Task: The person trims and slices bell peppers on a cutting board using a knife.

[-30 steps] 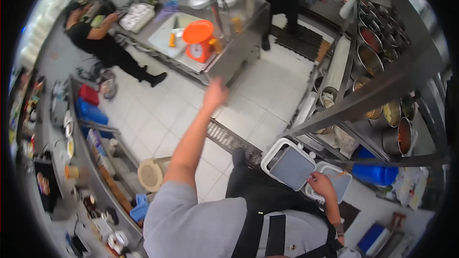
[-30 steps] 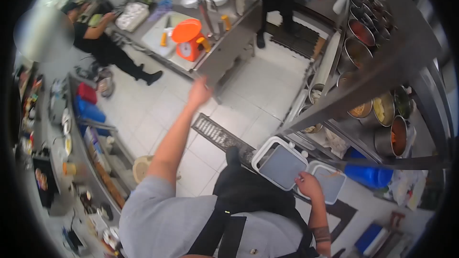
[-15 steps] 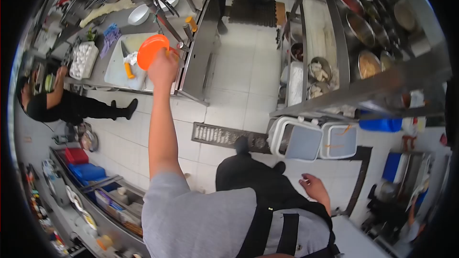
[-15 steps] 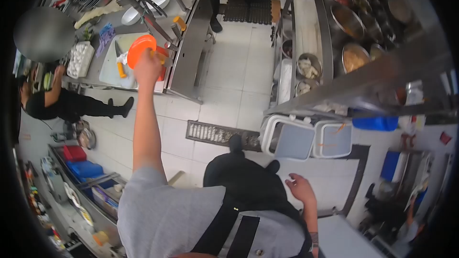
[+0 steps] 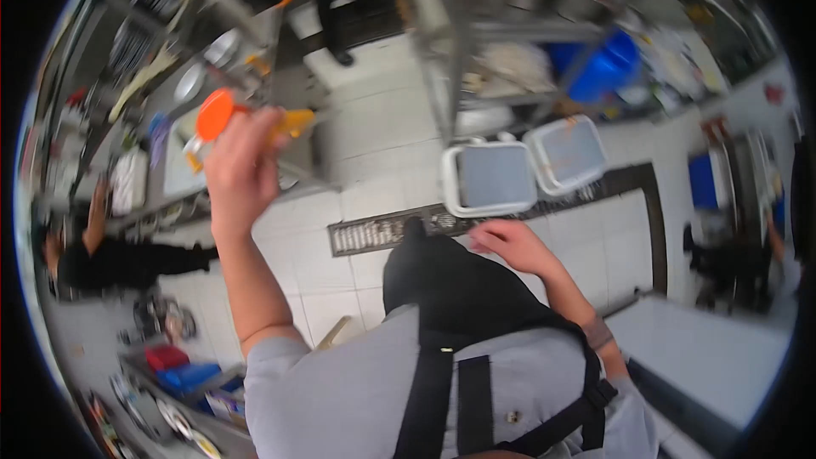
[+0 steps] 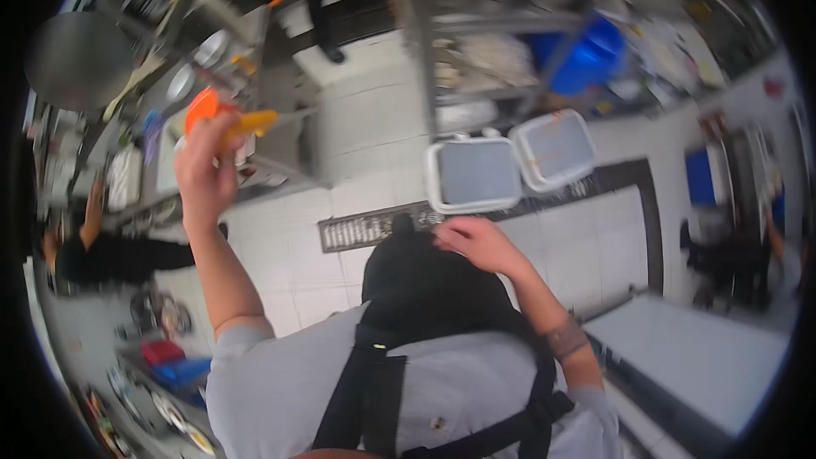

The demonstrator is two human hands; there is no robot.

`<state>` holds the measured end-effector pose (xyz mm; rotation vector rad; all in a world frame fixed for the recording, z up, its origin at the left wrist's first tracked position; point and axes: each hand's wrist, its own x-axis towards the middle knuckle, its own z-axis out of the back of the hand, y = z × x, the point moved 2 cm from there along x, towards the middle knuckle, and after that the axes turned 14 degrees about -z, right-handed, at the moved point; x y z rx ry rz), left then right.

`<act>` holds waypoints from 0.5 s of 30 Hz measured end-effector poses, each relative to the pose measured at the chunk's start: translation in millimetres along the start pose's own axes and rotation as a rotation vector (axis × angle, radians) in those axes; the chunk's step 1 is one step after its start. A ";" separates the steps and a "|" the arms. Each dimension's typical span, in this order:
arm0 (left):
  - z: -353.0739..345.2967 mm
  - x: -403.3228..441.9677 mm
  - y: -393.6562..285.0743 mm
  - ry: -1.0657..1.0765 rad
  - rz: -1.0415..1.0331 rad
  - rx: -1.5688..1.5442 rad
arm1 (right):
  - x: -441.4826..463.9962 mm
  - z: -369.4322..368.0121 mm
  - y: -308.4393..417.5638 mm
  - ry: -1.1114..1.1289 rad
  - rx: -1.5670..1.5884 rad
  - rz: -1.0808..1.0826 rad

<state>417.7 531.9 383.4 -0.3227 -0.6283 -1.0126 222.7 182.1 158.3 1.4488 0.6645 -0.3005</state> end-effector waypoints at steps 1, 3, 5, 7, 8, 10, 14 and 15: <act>-18.0 10.6 -36.4 0.040 -0.128 -0.019 | -12.5 1.5 -4.3 0.071 0.121 0.007; -62.0 29.5 -113.9 0.093 -0.351 -0.130 | -42.9 8.3 -7.2 0.112 0.399 -0.067; -104.8 38.2 -193.5 0.173 -0.505 -0.322 | -80.9 20.5 -18.8 0.044 0.605 -0.109; -141.3 42.9 -267.7 0.241 -0.633 -0.541 | -115.0 35.2 -41.5 -0.048 1.003 -0.241; -153.8 46.4 -303.9 0.262 -0.688 -0.662 | -129.2 43.3 -60.1 -0.078 1.022 -0.217; -170.9 51.9 -369.2 0.281 -0.824 -0.804 | -147.5 64.2 -121.8 -0.242 1.196 -0.157; -189.6 65.9 -469.1 0.513 -0.981 -0.973 | -209.0 116.9 -208.2 -0.104 1.328 0.056; -197.7 69.4 -482.1 0.512 -0.973 -1.065 | -231.3 126.2 -203.6 -0.231 1.341 0.090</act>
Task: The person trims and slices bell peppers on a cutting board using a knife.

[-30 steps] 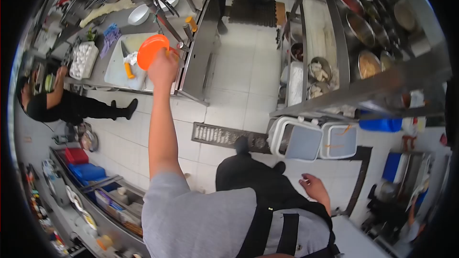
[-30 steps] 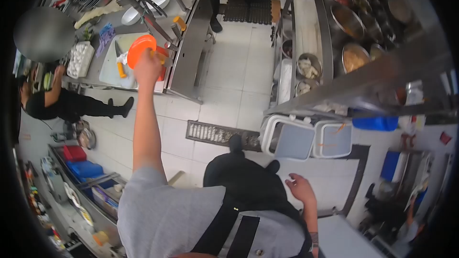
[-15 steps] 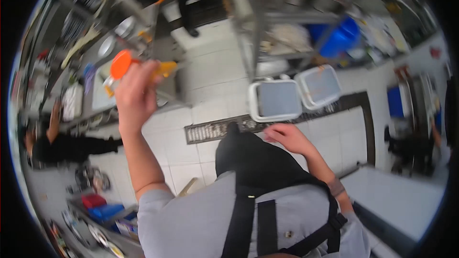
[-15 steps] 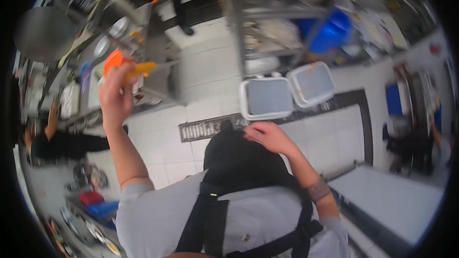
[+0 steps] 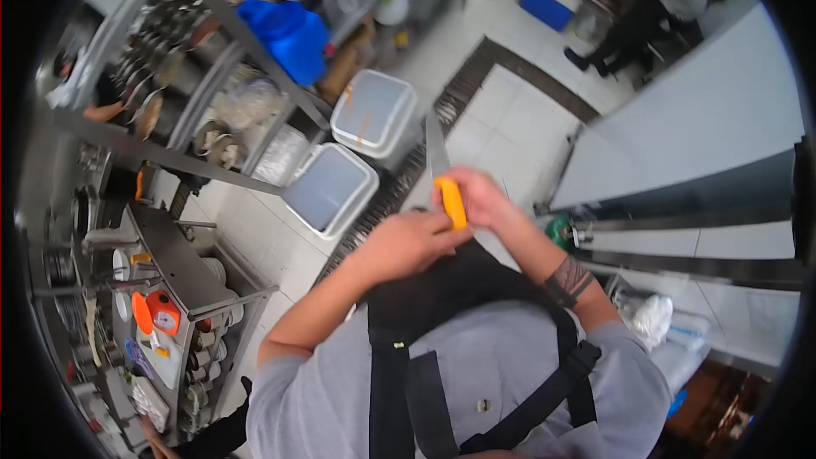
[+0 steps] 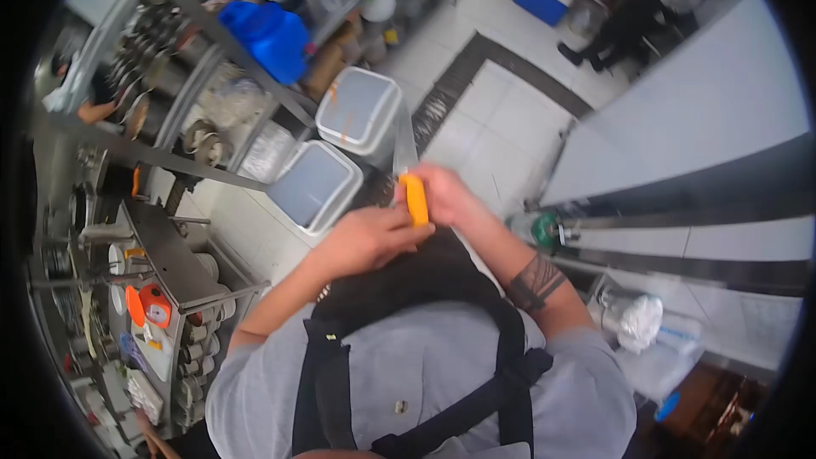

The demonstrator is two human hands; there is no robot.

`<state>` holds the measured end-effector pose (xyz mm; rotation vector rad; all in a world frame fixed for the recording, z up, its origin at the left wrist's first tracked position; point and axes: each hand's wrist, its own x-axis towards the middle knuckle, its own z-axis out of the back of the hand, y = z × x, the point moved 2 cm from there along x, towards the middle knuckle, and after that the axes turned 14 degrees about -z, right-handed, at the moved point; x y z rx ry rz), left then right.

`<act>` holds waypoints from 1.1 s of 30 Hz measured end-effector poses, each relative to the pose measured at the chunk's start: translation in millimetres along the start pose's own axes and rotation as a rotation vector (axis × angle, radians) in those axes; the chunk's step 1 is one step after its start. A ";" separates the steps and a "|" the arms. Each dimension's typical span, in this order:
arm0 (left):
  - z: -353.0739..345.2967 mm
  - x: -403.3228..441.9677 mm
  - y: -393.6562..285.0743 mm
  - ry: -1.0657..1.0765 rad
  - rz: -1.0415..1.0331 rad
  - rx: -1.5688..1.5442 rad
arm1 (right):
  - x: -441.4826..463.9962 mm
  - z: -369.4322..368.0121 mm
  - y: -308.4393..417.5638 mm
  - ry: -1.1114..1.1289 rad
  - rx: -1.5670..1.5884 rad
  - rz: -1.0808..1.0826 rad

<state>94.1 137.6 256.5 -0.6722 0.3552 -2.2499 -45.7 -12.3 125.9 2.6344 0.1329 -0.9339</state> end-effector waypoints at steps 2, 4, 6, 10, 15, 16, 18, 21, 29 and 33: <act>-4.6 19.7 18.1 0.011 0.044 -0.116 | -39.8 -9.5 34.4 -0.091 0.032 0.111; -14.4 28.5 43.0 0.069 0.095 -0.123 | -65.0 -5.7 68.2 -0.143 0.015 0.321; -25.1 39.6 74.1 0.165 0.196 -0.098 | -80.5 7.7 98.0 -0.256 -0.041 0.385; -49.7 76.8 149.0 0.315 0.207 -0.121 | -88.1 46.5 168.3 -0.514 -0.197 0.516; -51.0 153.9 267.2 0.147 0.159 -0.183 | -84.6 75.1 277.1 -0.636 -0.283 0.529; -45.8 173.7 289.9 -0.034 0.205 -0.241 | -83.3 76.3 297.5 -0.651 -0.298 0.515; -33.2 225.0 335.0 -0.224 0.303 -0.353 | -76.7 80.3 334.1 -0.694 -0.318 0.484; -1.6 311.3 396.0 -0.567 0.503 -0.603 | -64.1 79.9 385.4 -0.788 -0.368 0.446; 11.9 457.5 526.7 -0.473 0.612 -0.770 | -51.3 111.7 513.4 -0.946 -0.463 0.479; 4.6 496.6 585.8 -0.586 0.588 -0.963 | -40.1 150.2 588.6 -0.890 -0.446 0.429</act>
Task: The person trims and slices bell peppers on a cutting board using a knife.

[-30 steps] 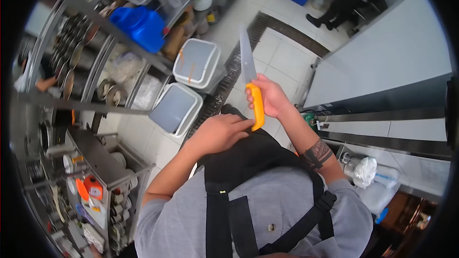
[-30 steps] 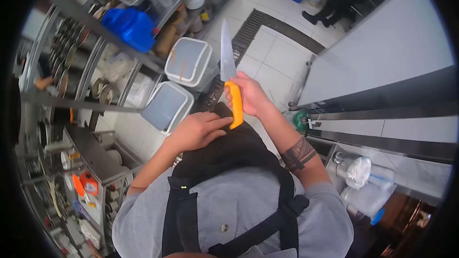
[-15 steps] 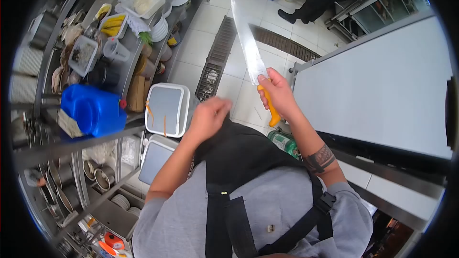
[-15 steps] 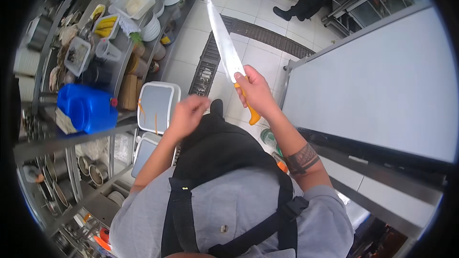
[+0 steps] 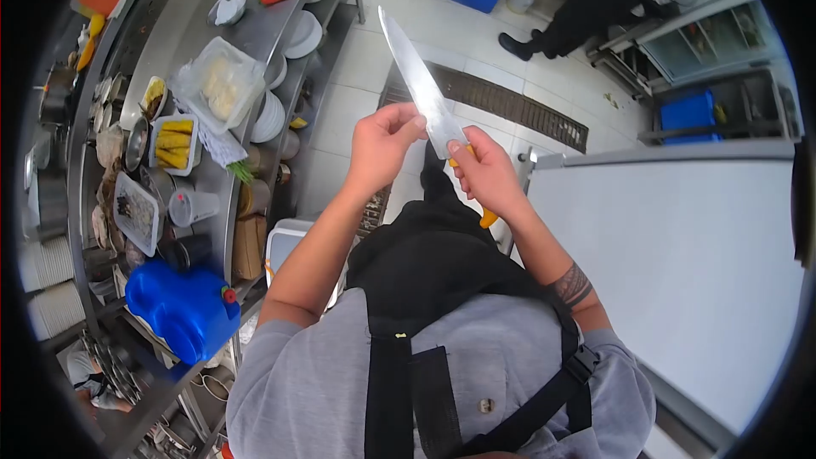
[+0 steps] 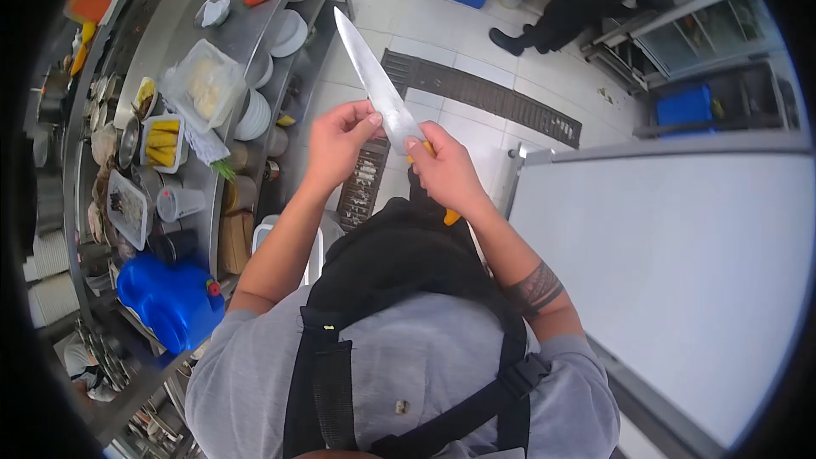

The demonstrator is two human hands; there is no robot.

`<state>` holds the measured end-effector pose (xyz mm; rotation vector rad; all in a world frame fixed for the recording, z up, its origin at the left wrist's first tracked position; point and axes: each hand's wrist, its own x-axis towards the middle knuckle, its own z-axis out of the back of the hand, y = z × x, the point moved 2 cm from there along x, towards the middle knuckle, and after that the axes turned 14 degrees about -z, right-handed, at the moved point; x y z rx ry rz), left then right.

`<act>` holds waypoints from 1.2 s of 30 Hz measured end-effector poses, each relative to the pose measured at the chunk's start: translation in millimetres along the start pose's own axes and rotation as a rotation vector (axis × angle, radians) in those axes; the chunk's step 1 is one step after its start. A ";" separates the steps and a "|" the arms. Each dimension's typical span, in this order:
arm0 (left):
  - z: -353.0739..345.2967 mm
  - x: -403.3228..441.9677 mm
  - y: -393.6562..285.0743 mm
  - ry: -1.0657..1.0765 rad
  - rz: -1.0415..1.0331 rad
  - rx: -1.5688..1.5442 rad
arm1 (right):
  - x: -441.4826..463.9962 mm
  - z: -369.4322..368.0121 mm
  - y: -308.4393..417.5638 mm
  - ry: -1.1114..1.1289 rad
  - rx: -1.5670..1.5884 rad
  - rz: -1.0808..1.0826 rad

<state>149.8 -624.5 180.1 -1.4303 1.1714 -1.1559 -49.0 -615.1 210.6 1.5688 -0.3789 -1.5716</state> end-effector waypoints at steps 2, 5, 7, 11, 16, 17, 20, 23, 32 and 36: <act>14.0 31.8 21.0 0.020 0.014 0.114 | 40.9 14.8 23.9 0.038 -0.023 0.005; 41.7 64.7 53.5 0.088 0.003 0.576 | 103.1 38.6 59.6 0.086 0.053 0.031; 76.7 70.5 93.8 0.104 -0.004 0.962 | 132.9 53.1 97.8 0.137 0.023 0.035; 132.4 30.4 173.6 0.056 0.449 1.079 | 213.4 73.7 169.8 0.295 -0.084 0.076; 146.0 -2.2 235.0 -0.232 0.687 0.808 | 315.8 68.7 256.1 0.886 0.274 -0.285; 140.0 7.1 232.8 -0.231 0.696 0.816 | 334.4 57.7 273.6 0.945 0.357 -0.306; 143.1 38.3 264.6 -0.365 0.682 0.735 | 402.6 22.5 320.3 1.055 0.375 -0.323; 152.6 120.4 269.3 -0.473 0.590 0.630 | 464.6 -8.4 370.7 0.911 0.200 -0.176; 248.7 368.8 183.9 -0.115 0.557 0.896 | 629.5 -64.0 452.5 0.301 -0.461 0.138; 267.9 408.4 176.7 -0.015 0.580 0.807 | 667.3 -74.6 489.8 0.576 -0.305 -0.129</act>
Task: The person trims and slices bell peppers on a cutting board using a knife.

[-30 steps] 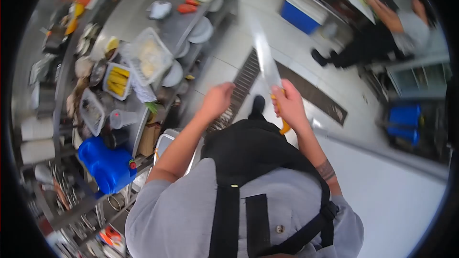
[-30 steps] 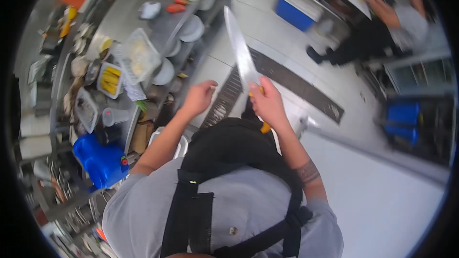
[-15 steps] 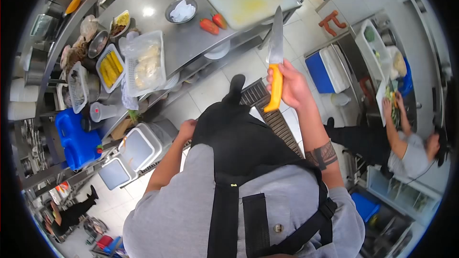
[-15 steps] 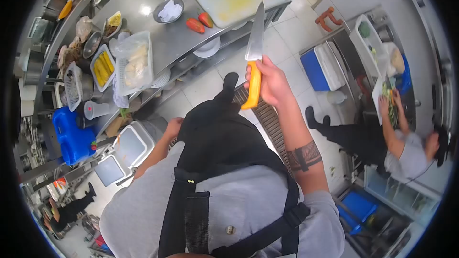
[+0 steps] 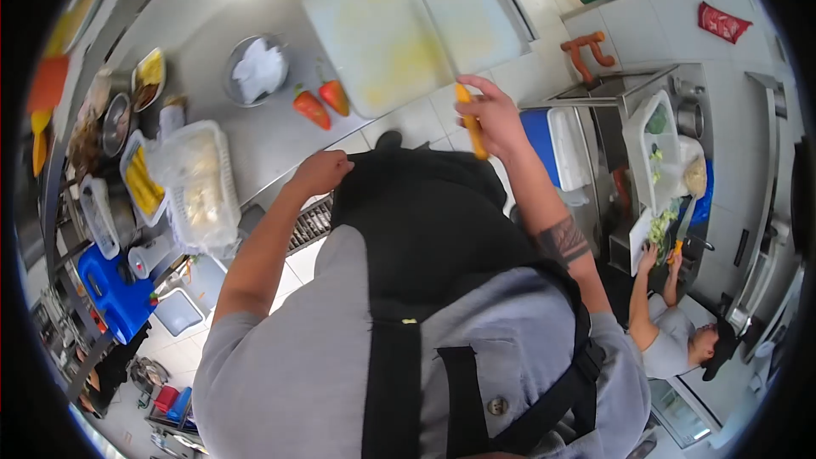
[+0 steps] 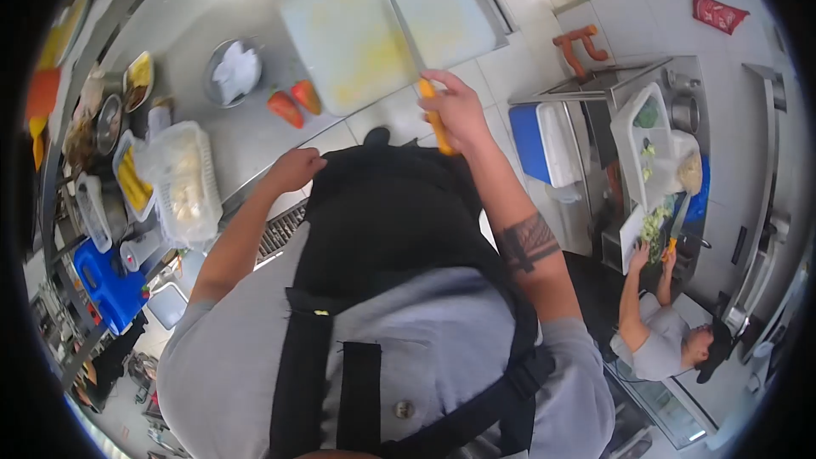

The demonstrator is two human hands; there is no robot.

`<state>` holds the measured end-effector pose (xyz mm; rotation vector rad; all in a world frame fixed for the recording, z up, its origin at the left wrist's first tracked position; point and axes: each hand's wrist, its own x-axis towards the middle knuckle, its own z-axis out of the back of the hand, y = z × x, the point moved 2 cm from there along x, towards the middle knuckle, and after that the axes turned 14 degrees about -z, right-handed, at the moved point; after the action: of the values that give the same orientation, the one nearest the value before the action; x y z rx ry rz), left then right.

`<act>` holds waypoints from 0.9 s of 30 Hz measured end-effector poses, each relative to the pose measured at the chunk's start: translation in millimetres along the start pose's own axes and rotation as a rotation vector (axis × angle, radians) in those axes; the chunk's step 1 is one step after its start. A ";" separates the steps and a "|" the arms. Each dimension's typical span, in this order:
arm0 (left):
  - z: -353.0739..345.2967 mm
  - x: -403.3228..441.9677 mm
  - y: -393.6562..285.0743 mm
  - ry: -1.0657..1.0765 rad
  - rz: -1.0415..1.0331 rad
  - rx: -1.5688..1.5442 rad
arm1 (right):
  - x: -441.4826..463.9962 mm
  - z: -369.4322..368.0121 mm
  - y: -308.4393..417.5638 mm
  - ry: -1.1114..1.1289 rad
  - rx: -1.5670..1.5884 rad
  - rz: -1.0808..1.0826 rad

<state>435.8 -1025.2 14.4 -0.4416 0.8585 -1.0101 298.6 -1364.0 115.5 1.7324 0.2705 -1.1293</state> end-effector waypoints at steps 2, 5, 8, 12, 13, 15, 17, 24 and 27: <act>-4.0 12.0 -4.3 -0.033 0.018 -0.055 | 10.1 -4.8 34.9 0.098 0.180 -0.070; -23.2 27.4 -20.8 -0.141 0.112 -0.161 | 41.0 -3.7 68.8 0.247 0.332 -0.158; -35.9 39.7 -47.4 -0.285 0.227 -0.204 | 61.8 -4.4 92.8 0.315 0.308 -0.166; -53.1 47.6 -100.3 -0.462 0.390 -0.279 | 87.9 4.4 101.6 0.316 0.112 -0.192; -57.8 49.4 -112.6 -0.506 0.445 -0.347 | 88.8 4.8 105.7 0.319 0.047 -0.198; -73.9 55.1 -136.7 -0.548 0.498 -0.344 | 82.6 8.4 113.6 0.332 -0.010 -0.213; -90.4 59.6 -159.8 -0.569 0.554 -0.334 | 84.8 13.3 114.3 0.342 -0.063 -0.230; -141.7 67.2 -217.3 -0.770 0.719 -0.409 | 127.2 51.1 94.2 0.750 0.211 -0.390; -156.5 67.9 -228.0 -0.843 0.757 -0.444 | 137.3 68.6 91.9 0.688 0.249 -0.478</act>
<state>203.1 -1186.2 46.2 -0.7637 0.3931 0.1105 392.2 -1506.4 60.9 2.3194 1.0460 -0.8693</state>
